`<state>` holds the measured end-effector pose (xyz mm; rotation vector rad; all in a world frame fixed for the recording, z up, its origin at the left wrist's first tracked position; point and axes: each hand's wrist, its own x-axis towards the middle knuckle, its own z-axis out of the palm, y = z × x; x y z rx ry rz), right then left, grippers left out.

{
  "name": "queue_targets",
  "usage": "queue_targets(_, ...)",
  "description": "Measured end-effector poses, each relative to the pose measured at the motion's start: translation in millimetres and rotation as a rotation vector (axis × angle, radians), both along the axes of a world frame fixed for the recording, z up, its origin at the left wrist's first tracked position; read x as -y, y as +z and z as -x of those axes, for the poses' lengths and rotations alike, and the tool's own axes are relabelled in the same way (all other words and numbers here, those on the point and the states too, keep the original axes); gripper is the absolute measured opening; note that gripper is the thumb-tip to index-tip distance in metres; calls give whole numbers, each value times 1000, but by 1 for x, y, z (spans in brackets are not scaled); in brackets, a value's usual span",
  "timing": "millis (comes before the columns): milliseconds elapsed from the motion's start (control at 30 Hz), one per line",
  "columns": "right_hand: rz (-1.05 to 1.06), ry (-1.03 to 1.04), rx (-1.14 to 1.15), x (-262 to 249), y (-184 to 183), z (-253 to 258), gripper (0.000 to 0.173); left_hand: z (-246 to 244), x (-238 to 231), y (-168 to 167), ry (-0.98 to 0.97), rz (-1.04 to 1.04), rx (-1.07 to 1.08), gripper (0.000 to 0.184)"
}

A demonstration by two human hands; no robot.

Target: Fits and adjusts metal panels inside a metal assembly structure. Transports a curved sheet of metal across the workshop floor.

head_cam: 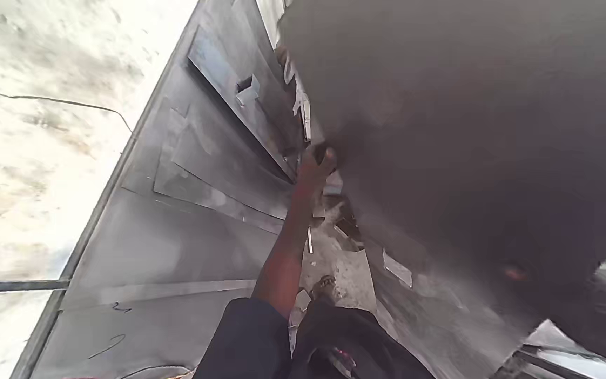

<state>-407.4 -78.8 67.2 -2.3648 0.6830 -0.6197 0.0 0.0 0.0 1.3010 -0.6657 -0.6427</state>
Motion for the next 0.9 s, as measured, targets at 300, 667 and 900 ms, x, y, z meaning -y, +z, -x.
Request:
queue_targets(300, -39, 0, -157, -13, -51, -28, 50, 47, -132, -41, 439, 99, -278, 31)
queue_targets(667, -232, 372, -74, -39, -102, -157, 22, 107, -305, -28, 971, 87, 82, 20)
queue_targets(900, -393, 699, -170, -76, -161, -301, 23, 103, -366, -68, 1313, 120, 203, 16)
